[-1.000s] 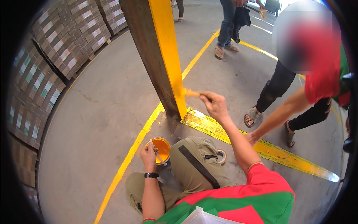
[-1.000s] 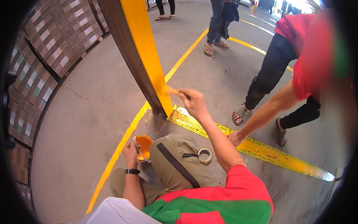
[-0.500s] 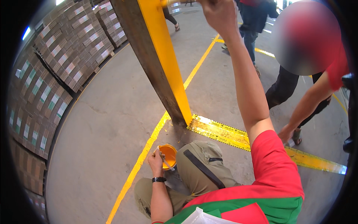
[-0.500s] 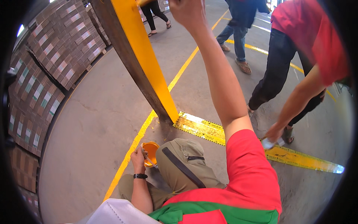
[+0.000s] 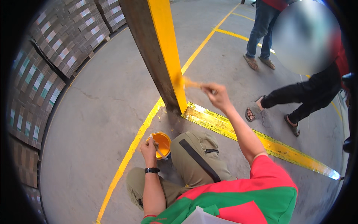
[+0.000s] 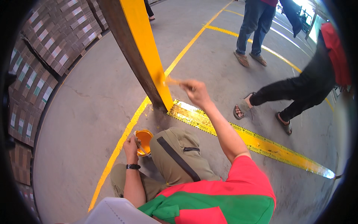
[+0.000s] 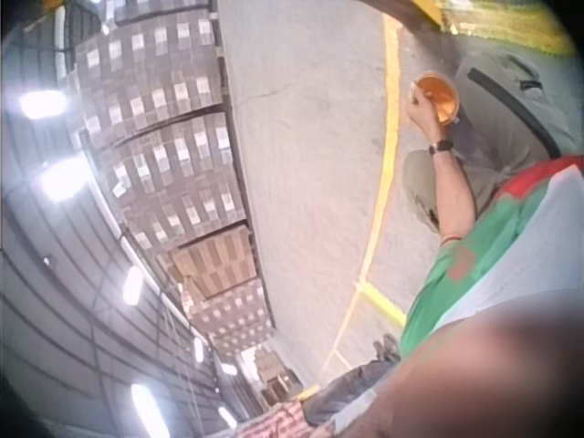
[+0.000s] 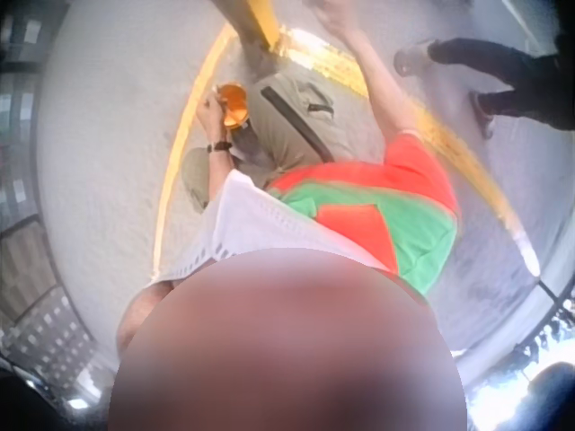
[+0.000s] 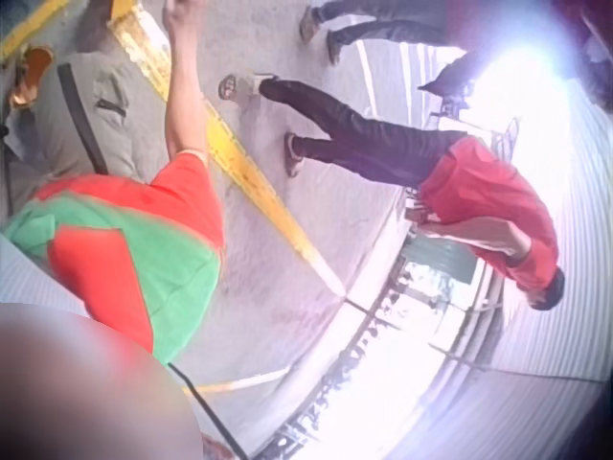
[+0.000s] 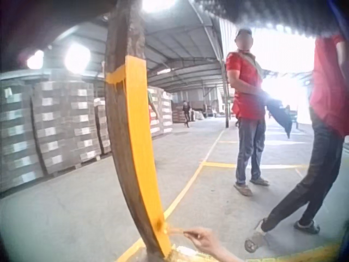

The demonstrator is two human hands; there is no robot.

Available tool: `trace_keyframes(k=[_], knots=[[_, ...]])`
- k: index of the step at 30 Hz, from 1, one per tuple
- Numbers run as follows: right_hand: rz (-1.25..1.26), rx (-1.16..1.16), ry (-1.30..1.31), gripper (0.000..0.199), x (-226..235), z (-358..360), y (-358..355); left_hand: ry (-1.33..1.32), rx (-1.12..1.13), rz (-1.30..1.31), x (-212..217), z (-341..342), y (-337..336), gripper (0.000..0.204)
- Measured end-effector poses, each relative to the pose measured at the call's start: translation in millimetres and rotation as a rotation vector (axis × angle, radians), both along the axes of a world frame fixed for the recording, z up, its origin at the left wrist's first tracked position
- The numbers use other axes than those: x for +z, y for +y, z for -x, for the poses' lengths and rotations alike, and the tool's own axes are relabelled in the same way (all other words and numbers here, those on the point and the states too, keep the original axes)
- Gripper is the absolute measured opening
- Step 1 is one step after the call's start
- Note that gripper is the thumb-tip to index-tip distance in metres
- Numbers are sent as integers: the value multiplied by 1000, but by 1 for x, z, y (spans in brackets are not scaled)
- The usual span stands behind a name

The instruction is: The person applies yellow masking tape around the base of a metal pillar, then uses a paintbrush to apply yellow paint to the pillar's surface. The person repeatedly dips the brush into a paint bucket and paints different sections of the pillar.

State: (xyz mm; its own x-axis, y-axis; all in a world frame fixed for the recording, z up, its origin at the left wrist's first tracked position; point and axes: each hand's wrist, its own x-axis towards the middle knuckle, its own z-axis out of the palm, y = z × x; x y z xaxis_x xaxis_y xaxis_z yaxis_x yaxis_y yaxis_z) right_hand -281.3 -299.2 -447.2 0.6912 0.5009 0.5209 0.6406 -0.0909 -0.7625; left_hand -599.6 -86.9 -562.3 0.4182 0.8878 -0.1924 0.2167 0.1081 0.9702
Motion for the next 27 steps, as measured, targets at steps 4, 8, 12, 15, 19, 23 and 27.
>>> trace_keyframes(k=[4,8,12,15,19,23,27], knots=[[184,128,-171,14,25,-12,14,28,-14,-34,1,-2,1,29],[-21,48,-478,12,150,-44,50,-1,16,17,4,-2,-1,30],[-190,-72,-722,13,277,-47,43,-4,22,23,4,0,-1,32],[-378,-148,-885,15,334,-41,37,-13,10,17,1,-1,0,33],[-720,-147,-755,14,366,-45,38,-17,0,2,-2,-2,1,33],[-548,-250,-993,19,333,-44,44,-10,6,11,-4,-1,1,33],[-355,-99,-982,21,223,-7,30,-15,35,10,-6,-4,3,33]])
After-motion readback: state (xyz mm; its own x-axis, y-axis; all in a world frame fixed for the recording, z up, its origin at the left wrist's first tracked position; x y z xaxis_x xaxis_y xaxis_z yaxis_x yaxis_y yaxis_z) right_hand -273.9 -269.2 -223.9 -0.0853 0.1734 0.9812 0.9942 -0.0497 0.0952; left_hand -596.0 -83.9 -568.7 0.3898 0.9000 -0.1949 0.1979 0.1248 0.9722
